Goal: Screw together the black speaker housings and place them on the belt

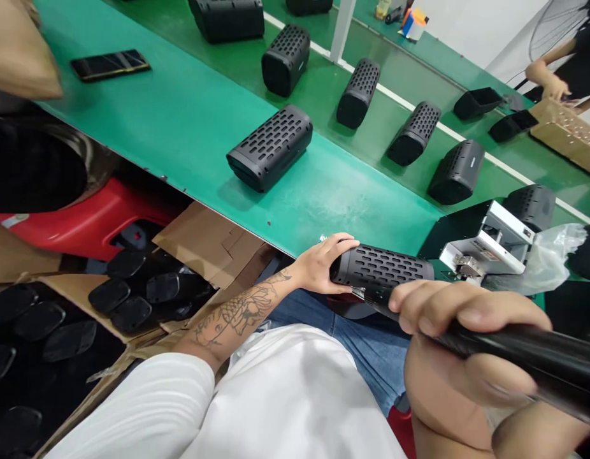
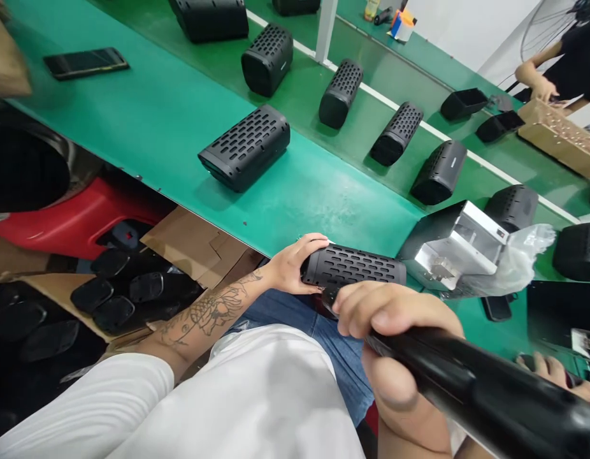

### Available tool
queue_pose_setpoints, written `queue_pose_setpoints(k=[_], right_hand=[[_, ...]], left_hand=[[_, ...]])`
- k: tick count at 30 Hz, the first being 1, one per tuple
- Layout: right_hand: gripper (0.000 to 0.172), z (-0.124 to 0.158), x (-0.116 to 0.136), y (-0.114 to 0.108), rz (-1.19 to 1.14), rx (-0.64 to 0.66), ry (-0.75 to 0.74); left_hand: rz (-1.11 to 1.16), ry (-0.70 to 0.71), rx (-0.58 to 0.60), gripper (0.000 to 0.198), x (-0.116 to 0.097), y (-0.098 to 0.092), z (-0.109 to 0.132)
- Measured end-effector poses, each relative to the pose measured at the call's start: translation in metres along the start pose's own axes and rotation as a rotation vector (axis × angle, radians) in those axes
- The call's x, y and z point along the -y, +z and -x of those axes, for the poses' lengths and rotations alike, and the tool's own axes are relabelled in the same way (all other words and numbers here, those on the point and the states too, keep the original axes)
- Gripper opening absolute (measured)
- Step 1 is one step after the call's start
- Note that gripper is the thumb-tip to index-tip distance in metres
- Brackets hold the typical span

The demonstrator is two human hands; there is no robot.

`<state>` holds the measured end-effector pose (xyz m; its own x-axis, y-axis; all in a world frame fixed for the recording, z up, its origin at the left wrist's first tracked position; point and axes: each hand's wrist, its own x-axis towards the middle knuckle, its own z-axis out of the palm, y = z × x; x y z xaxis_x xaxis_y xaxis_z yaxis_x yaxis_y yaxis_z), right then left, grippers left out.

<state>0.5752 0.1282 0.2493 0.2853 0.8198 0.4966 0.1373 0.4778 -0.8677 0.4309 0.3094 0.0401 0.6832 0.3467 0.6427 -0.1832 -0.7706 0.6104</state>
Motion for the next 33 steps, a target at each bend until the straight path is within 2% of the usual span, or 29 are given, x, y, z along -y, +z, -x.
queue_pose_setpoints(k=[3, 5, 9, 18, 26, 28, 31, 33], right_hand=[[0.018, -0.017, -0.016, 0.021, -0.073, 0.137, -0.097], [0.016, -0.024, -0.027, 0.024, -0.090, 0.147, -0.120], [0.018, -0.027, -0.038, 0.023, -0.057, 0.142, -0.124], [0.020, -0.022, -0.029, 0.023, 0.037, 0.128, -0.120], [0.017, -0.035, -0.026, 0.031, 0.043, 0.229, -0.087], [0.021, -0.044, -0.029, 0.035, 0.026, 0.255, -0.063], [0.029, -0.054, -0.036, 0.037, 0.007, 0.361, -0.051], [0.022, -0.057, -0.041, 0.034, -0.035, 0.389, -0.061]], left_hand=[[0.009, -0.006, -0.014, 0.113, 0.000, 0.003, 0.001], [0.008, -0.013, -0.016, 0.112, 0.000, 0.005, 0.001], [0.003, -0.023, -0.008, 0.111, -0.001, 0.005, 0.000], [0.026, -0.112, 0.060, 0.117, -0.001, 0.005, -0.001], [0.061, -0.082, 0.036, 0.113, -0.005, 0.006, -0.003], [0.068, -0.085, 0.038, 0.109, -0.006, 0.006, -0.004], [0.067, -0.095, 0.051, 0.104, -0.008, 0.005, -0.005], [0.063, -0.098, 0.055, 0.103, -0.009, 0.005, -0.005]])
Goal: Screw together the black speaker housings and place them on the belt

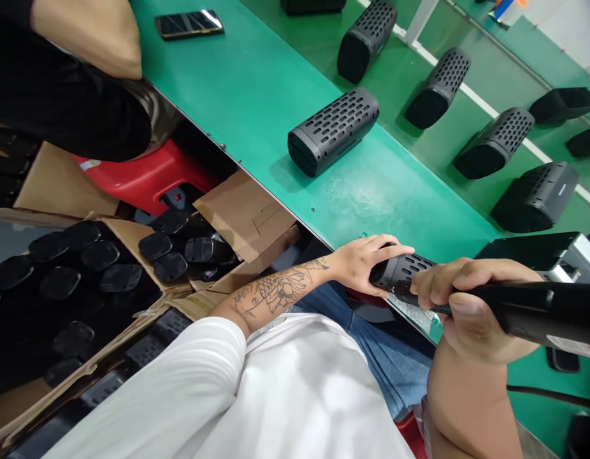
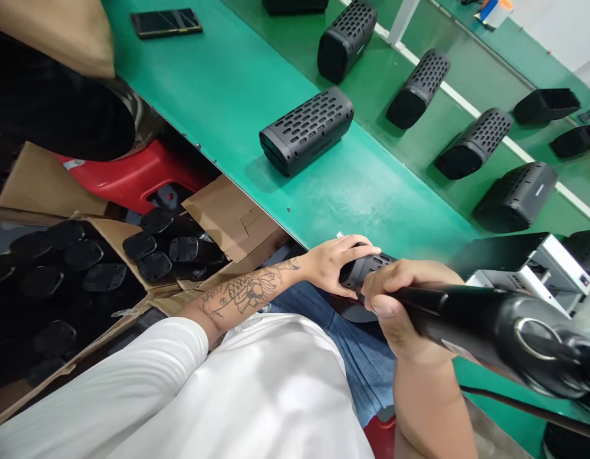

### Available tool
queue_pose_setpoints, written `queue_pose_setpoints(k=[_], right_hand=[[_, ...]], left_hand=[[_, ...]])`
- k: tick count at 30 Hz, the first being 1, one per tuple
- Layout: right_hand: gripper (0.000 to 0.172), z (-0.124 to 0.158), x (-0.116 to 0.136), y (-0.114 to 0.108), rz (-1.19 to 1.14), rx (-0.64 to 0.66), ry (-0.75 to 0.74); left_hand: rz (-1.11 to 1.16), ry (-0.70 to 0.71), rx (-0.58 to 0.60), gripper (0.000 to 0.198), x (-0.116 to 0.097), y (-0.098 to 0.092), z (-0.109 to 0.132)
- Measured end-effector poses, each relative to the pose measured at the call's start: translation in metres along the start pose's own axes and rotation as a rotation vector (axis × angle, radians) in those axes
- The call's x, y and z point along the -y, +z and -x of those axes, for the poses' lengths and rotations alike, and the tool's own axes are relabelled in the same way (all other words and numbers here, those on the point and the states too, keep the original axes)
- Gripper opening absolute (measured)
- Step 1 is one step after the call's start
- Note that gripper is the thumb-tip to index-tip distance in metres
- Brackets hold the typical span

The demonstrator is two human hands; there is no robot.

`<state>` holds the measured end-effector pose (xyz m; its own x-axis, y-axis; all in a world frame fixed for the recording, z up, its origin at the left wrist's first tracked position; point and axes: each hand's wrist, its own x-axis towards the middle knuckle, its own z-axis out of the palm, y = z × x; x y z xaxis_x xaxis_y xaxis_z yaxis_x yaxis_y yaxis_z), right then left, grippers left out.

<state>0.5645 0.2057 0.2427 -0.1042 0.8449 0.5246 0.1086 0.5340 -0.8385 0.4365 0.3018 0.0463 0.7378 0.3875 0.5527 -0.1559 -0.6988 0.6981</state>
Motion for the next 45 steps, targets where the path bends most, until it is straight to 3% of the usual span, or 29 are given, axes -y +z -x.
queue_pose_setpoints(k=[2, 5, 9, 18, 21, 24, 25, 26, 29, 30, 32, 34, 36, 39, 41, 43, 45], right_hand=[[0.013, 0.002, -0.003, -0.004, -0.041, 0.042, -0.021], [0.013, 0.009, -0.004, -0.005, -0.076, 0.094, -0.022], [0.021, 0.014, 0.000, 0.001, -0.097, 0.002, -0.013], [0.015, 0.025, -0.009, 0.004, -0.088, 0.041, -0.032], [0.014, 0.035, 0.007, -0.008, -0.095, 0.007, -0.062], [0.009, 0.042, 0.031, -0.042, -0.083, -0.180, -0.156], [0.011, 0.043, 0.037, -0.059, -0.016, -0.305, -0.193], [0.015, 0.044, 0.041, -0.078, 0.093, -0.468, -0.215], [0.034, 0.048, 0.035, -0.138, 0.460, -1.136, -0.185], [0.037, 0.050, 0.028, -0.157, 0.517, -1.265, -0.152], [0.038, 0.056, 0.009, -0.186, 0.555, -1.358, -0.118], [0.038, 0.065, -0.009, -0.203, 0.541, -1.366, -0.108], [0.039, 0.074, -0.021, -0.210, 0.512, -1.351, -0.088], [0.040, 0.084, -0.028, -0.208, 0.486, -1.319, -0.075], [0.040, 0.085, -0.026, -0.205, 0.480, -1.295, -0.072], [0.042, 0.084, -0.021, -0.200, 0.460, -1.259, -0.062], [0.042, 0.084, -0.011, -0.193, 0.425, -1.233, -0.084]], left_hand=[[-0.007, -0.008, 0.005, 0.104, -0.001, 0.000, 0.000], [-0.014, -0.035, 0.014, 0.108, -0.002, 0.000, 0.002], [-0.014, -0.056, 0.030, 0.108, -0.006, 0.000, 0.002], [-0.063, -0.126, 0.093, 0.112, -0.004, -0.008, 0.001], [-0.203, -0.092, -0.038, 0.106, -0.019, 0.008, 0.015], [-0.517, -0.125, -0.370, 0.109, -0.050, 0.037, 0.045], [-0.571, -0.135, -0.398, 0.117, -0.061, 0.046, 0.057], [-0.588, -0.116, -0.383, 0.117, -0.072, 0.054, 0.069], [-0.545, 0.044, -0.213, 0.081, -0.096, 0.068, 0.090], [-0.492, 0.121, -0.150, 0.070, -0.100, 0.068, 0.090], [-0.376, 0.291, -0.052, 0.055, -0.103, 0.063, 0.076], [-0.328, 0.455, 0.050, 0.042, -0.097, 0.049, 0.044], [-0.382, 0.558, 0.229, 0.051, -0.088, 0.029, 0.000], [-0.451, 0.429, 0.615, 0.115, -0.072, 0.004, -0.072], [-0.481, 0.311, 0.767, 0.131, -0.068, -0.003, -0.105], [-0.586, 0.199, 0.800, 0.135, -0.073, -0.001, -0.119], [-0.758, 0.056, 0.737, 0.133, -0.084, 0.004, -0.118]])
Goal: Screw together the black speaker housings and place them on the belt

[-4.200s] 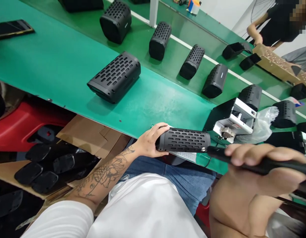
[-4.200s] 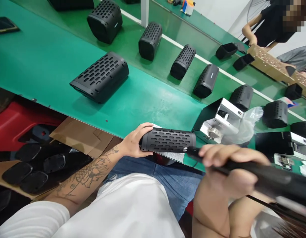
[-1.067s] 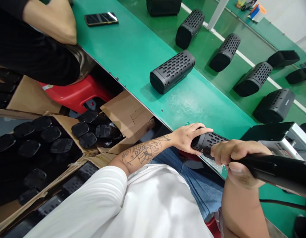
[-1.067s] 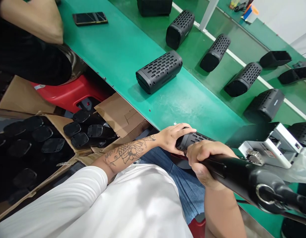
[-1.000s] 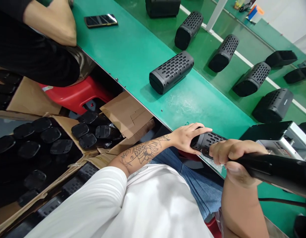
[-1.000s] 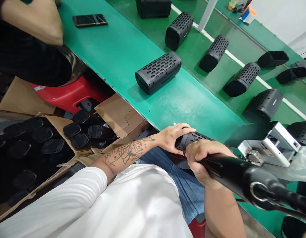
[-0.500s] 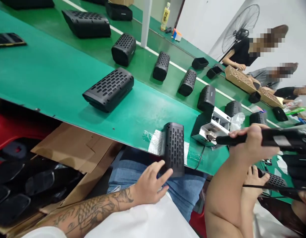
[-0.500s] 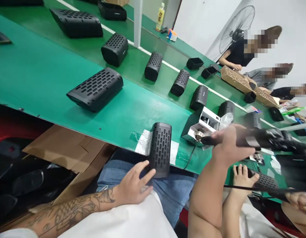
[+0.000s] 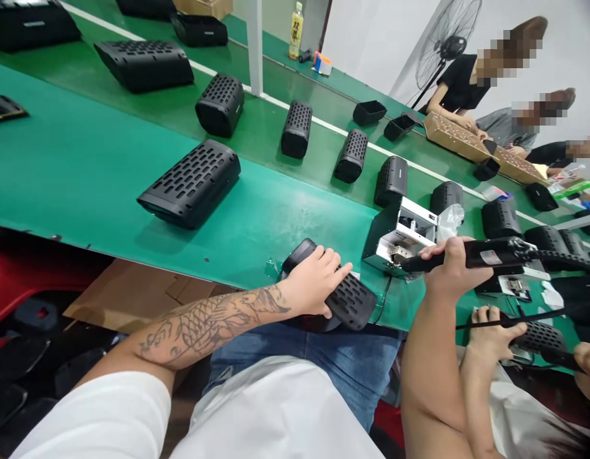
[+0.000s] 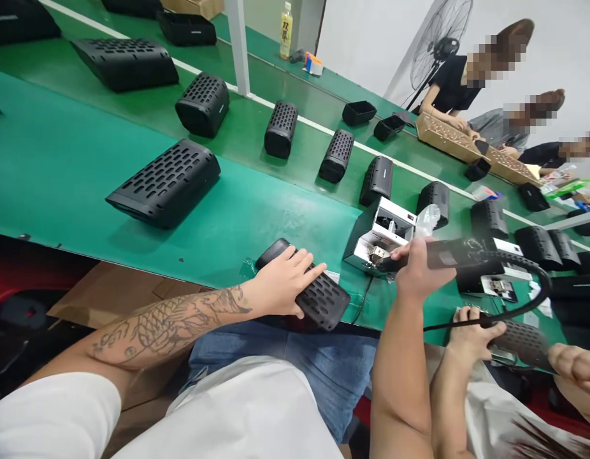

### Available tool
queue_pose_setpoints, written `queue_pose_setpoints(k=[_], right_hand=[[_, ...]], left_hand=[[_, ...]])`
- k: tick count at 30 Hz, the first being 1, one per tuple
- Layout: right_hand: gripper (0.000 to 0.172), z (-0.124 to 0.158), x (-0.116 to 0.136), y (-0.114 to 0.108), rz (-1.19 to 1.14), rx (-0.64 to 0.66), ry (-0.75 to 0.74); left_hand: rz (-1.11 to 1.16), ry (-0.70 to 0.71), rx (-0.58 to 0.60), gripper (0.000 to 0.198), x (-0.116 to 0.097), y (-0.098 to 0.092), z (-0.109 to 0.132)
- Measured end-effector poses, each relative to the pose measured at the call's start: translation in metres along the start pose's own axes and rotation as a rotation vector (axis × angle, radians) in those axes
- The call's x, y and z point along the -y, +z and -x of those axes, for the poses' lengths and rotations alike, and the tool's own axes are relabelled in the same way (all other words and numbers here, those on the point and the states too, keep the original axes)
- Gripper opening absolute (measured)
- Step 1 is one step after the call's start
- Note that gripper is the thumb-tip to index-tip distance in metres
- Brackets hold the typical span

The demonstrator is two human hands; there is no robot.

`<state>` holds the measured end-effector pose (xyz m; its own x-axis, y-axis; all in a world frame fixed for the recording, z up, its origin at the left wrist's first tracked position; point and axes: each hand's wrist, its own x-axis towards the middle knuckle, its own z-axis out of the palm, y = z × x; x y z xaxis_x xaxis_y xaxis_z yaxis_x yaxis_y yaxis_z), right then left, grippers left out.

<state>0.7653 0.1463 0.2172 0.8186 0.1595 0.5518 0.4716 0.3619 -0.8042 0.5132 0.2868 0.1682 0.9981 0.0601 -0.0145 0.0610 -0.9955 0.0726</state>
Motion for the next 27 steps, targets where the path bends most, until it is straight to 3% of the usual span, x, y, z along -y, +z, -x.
queue_pose_setpoints(k=[2, 4, 7, 9, 14, 20, 25, 27], right_hand=[[0.039, 0.006, 0.016, -0.005, -0.051, 0.007, -0.010], [0.037, 0.015, 0.036, -0.014, -0.146, 0.114, -0.042], [0.032, 0.034, 0.062, -0.024, -0.330, 0.565, -0.057], [0.038, 0.048, 0.072, -0.023, -0.397, 0.760, -0.023], [0.038, 0.074, 0.065, -0.006, -0.413, 0.745, 0.045], [0.040, 0.074, 0.057, 0.003, -0.386, 0.758, 0.085], [0.057, 0.073, 0.059, 0.006, -0.385, 0.779, 0.071], [0.044, 0.073, 0.058, 0.008, -0.393, 0.792, 0.069]], left_hand=[[-0.082, -0.177, 0.003, 0.129, -0.011, -0.001, 0.007], [-0.089, -0.236, 0.033, 0.123, -0.013, -0.004, 0.016], [-0.002, -0.220, 0.085, 0.116, -0.005, -0.008, 0.025], [0.037, -0.225, 0.080, 0.112, 0.002, -0.009, 0.028], [0.034, -0.218, 0.013, 0.108, 0.004, -0.003, 0.029], [0.052, -0.217, -0.012, 0.103, 0.002, 0.001, 0.027], [0.054, -0.219, -0.020, 0.099, 0.001, 0.002, 0.027], [0.057, -0.220, -0.011, 0.102, 0.001, 0.002, 0.027]])
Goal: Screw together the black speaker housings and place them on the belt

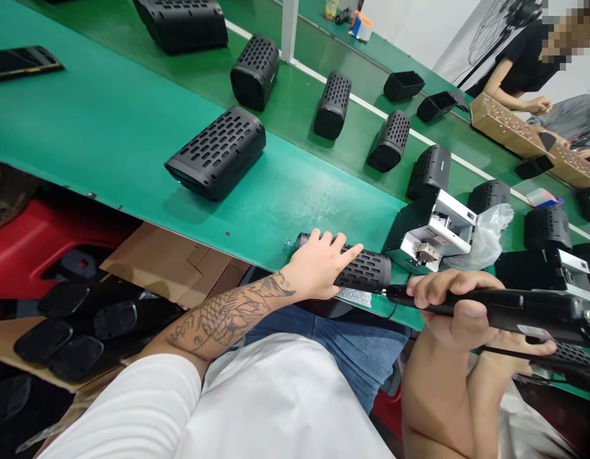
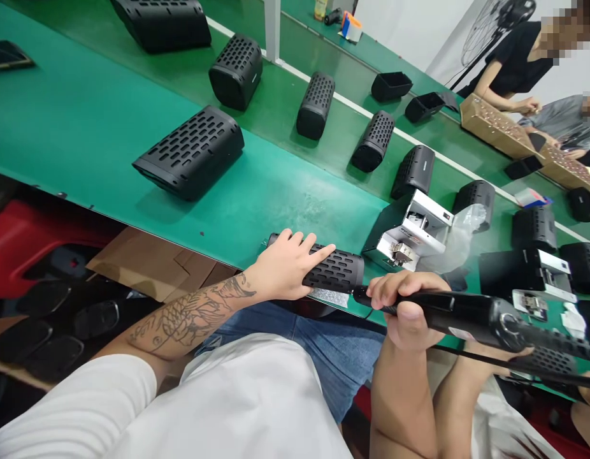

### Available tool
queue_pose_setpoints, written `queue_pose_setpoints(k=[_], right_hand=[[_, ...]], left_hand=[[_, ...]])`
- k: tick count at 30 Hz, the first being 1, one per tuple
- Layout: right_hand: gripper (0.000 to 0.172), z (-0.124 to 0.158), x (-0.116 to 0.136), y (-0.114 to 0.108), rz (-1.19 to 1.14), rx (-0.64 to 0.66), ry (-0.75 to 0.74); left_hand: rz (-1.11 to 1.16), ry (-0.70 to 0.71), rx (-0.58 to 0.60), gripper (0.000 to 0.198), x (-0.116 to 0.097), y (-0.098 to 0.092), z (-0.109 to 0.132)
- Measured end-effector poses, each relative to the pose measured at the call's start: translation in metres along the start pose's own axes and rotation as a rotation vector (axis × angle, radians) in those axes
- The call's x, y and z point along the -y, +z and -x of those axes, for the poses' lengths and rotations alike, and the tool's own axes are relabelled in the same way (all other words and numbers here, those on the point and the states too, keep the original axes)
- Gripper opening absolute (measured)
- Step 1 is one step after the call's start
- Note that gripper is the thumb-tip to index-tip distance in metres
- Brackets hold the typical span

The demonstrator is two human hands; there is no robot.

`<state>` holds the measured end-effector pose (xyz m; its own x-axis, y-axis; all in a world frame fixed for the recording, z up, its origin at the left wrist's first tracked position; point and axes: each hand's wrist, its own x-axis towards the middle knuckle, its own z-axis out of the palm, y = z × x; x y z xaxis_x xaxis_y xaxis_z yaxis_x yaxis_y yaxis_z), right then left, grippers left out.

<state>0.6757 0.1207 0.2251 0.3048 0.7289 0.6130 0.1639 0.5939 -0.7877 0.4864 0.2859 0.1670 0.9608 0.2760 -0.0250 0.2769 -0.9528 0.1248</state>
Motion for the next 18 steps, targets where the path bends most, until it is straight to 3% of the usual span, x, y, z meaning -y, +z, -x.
queue_pose_setpoints(k=[2, 7, 11, 18], right_hand=[[0.031, 0.000, -0.001, 0.000, 0.007, 0.004, -0.002], [0.022, 0.004, -0.004, -0.003, -0.023, 0.036, -0.016], [0.022, 0.013, -0.005, -0.009, 0.007, 0.151, -0.068], [0.020, 0.018, -0.007, -0.009, 0.045, 0.192, -0.058]], left_hand=[[0.006, 0.000, 0.006, 0.105, 0.000, -0.001, 0.000], [0.009, 0.003, 0.021, 0.105, 0.000, -0.004, -0.001], [0.012, -0.004, 0.067, 0.107, -0.001, -0.007, -0.002], [0.026, -0.009, 0.094, 0.108, -0.002, -0.012, -0.004]])
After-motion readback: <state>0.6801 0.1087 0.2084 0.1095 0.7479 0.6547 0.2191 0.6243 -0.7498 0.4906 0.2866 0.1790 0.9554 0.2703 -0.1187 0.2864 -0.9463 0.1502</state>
